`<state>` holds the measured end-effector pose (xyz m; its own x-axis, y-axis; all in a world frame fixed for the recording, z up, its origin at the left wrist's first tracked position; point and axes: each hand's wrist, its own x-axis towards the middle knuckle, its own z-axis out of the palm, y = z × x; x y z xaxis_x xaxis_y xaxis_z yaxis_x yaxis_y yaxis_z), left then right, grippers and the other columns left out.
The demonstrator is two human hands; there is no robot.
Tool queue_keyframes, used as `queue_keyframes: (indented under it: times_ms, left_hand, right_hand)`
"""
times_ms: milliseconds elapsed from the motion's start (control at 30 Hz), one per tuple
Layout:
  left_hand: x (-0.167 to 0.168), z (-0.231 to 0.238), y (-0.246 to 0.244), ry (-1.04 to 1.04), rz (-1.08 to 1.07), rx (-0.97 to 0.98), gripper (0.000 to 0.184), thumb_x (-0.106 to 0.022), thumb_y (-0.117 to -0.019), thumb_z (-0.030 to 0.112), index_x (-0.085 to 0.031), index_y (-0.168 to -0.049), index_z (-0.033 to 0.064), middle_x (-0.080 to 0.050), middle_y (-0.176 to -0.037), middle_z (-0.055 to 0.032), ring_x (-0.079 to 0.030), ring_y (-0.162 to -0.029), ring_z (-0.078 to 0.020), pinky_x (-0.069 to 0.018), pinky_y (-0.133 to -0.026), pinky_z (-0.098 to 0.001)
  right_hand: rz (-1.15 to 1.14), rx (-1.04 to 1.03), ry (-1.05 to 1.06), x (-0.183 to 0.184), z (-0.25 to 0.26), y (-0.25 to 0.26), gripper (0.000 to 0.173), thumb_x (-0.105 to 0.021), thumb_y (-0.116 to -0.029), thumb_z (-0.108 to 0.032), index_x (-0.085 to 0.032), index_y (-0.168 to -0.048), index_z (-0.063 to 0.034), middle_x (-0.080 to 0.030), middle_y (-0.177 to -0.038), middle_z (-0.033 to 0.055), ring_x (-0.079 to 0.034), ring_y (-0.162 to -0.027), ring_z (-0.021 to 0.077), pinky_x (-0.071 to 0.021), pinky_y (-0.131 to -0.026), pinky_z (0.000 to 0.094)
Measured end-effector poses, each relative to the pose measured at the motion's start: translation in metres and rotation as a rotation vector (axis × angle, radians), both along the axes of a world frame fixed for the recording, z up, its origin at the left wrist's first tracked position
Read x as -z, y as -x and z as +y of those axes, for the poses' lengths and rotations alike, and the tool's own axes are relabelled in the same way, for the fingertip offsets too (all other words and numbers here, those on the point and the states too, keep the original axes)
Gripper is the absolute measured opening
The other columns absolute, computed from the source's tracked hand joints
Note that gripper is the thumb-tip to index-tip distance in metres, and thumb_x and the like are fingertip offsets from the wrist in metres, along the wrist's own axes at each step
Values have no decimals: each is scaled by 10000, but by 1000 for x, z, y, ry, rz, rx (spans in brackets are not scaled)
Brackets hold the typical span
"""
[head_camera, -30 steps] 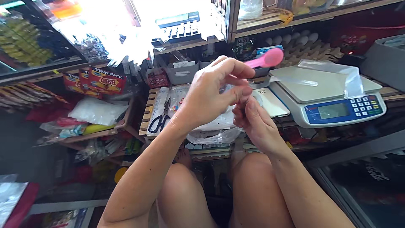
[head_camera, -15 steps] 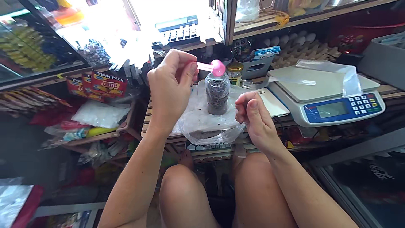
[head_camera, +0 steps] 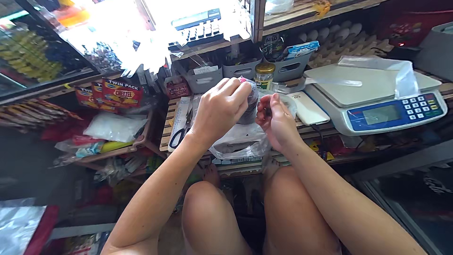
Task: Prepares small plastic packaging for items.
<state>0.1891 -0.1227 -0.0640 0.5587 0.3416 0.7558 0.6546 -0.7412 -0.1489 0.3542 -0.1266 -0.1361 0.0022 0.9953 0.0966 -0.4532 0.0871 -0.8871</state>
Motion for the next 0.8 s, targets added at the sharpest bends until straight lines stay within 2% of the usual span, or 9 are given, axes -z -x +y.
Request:
queue_keyframes:
  times_ms: [167,367,500,600,667,733,800]
  left_hand:
    - [8,1,-5,68,1,51,141,-602,-971,26,-740,-981,-2,-660,-843,-131,-656,-807,-251,-537,-691,-328]
    - [1,-1,-5,268,-234,136,127,-625,-967,38,-740,-992,-9,-695,-868,-97,-631,-728,-74,-518,-657,-188]
    - [-3,3,-1,357,-445,117,95,-635,-958,44,-715,-976,-4,-695,-811,-33,-634,-688,-18,-537,-636,-178]
    - [-8,5,3,372,-524,76,90,-635,-970,64,-710,-991,19,-687,-816,2,-627,-699,7,-528,-636,-159]
    - [-10,6,6,340,-520,74,99,-633,-978,64,-710,-1014,13,-690,-845,-8,-629,-722,-1,-533,-658,-163]
    - [-10,6,8,310,-494,83,110,-631,-983,61,-713,-1024,1,-693,-874,-28,-637,-744,-15,-542,-680,-173]
    - [-10,6,10,286,-489,89,112,-633,-984,57,-713,-1029,-6,-695,-888,-36,-638,-751,-20,-545,-686,-176]
  right_hand:
    - [-3,-26,17,1,5,1,358,-223,-1135,-366,-529,-1078,-189,-538,-859,-68,-527,-672,21,-481,-647,173]
    - [-12,-43,-20,3,5,0,342,-238,-1135,-365,-527,-1089,-188,-538,-865,-65,-534,-687,22,-489,-667,179]
    - [-47,-34,-44,4,4,-1,360,-226,-1135,-370,-531,-1103,-181,-535,-884,-58,-541,-716,38,-492,-693,196]
    - [-129,0,-128,6,-2,-4,354,-225,-1134,-338,-528,-1173,-159,-541,-946,-42,-572,-817,51,-511,-765,227]
    - [-165,12,-209,7,-7,-7,346,-237,-1133,-311,-519,-1246,-145,-536,-957,-38,-585,-850,55,-527,-802,239]
    - [-188,2,-263,6,-14,-9,329,-269,-1130,-293,-506,-1310,-152,-521,-939,-39,-569,-831,51,-517,-783,226]
    - [-232,-18,-300,4,-21,-11,324,-291,-1128,-288,-495,-1354,-175,-494,-919,-42,-527,-783,36,-474,-719,188]
